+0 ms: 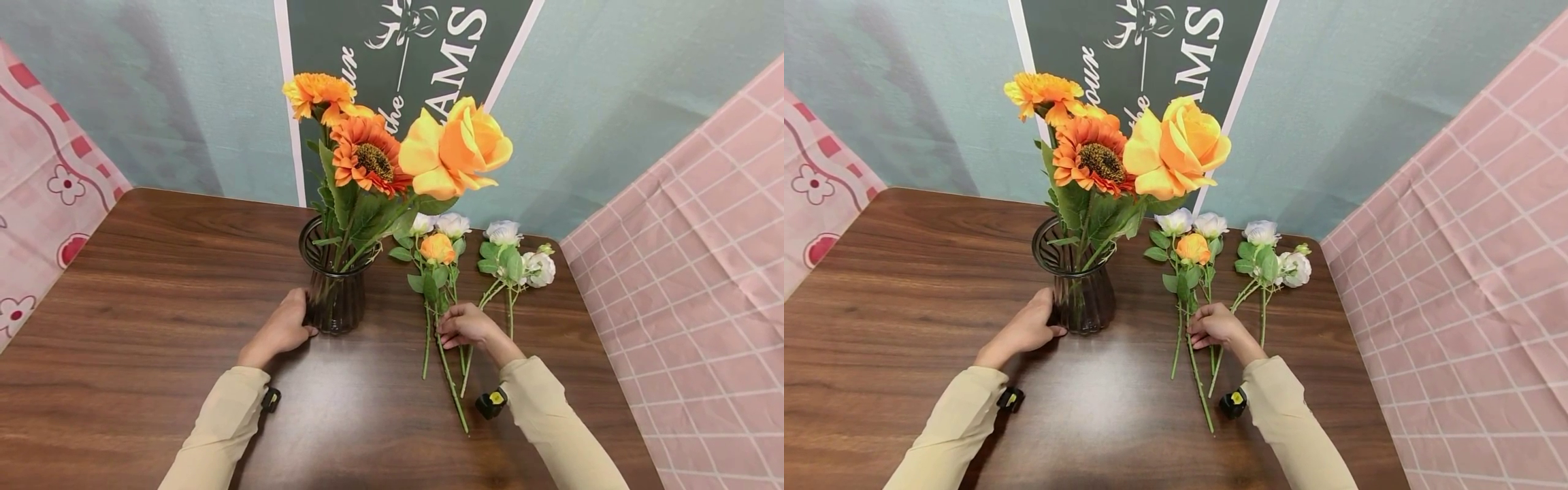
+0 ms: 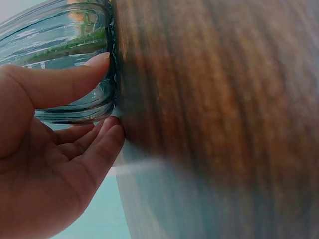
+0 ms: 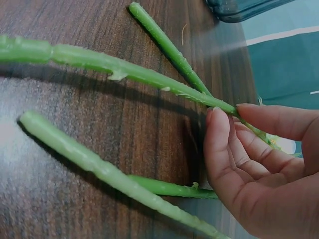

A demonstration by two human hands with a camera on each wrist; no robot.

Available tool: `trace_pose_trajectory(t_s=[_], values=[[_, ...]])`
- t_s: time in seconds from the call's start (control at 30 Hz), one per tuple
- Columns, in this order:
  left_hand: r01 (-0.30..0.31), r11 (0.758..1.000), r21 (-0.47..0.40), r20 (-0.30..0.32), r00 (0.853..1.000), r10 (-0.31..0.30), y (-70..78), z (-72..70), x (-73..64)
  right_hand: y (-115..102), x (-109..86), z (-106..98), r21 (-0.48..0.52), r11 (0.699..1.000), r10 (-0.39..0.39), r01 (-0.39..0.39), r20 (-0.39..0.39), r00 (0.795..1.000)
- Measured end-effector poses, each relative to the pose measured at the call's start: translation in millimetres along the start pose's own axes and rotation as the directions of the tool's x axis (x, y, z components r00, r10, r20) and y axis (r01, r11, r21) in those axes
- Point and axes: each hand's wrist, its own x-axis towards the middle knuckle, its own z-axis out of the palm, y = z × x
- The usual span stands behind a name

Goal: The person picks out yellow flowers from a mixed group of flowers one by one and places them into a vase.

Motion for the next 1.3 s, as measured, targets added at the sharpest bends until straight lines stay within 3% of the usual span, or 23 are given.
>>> trace_pose_trajectory(t_s=[1.3], values=[[-0.023,1.0,-0.008,-0.021,1.0,0.023,-0.4,0.8,0.1,-14,-7.4,-9,0.115,0.993,-0.035,0.03,0.048,0.998]])
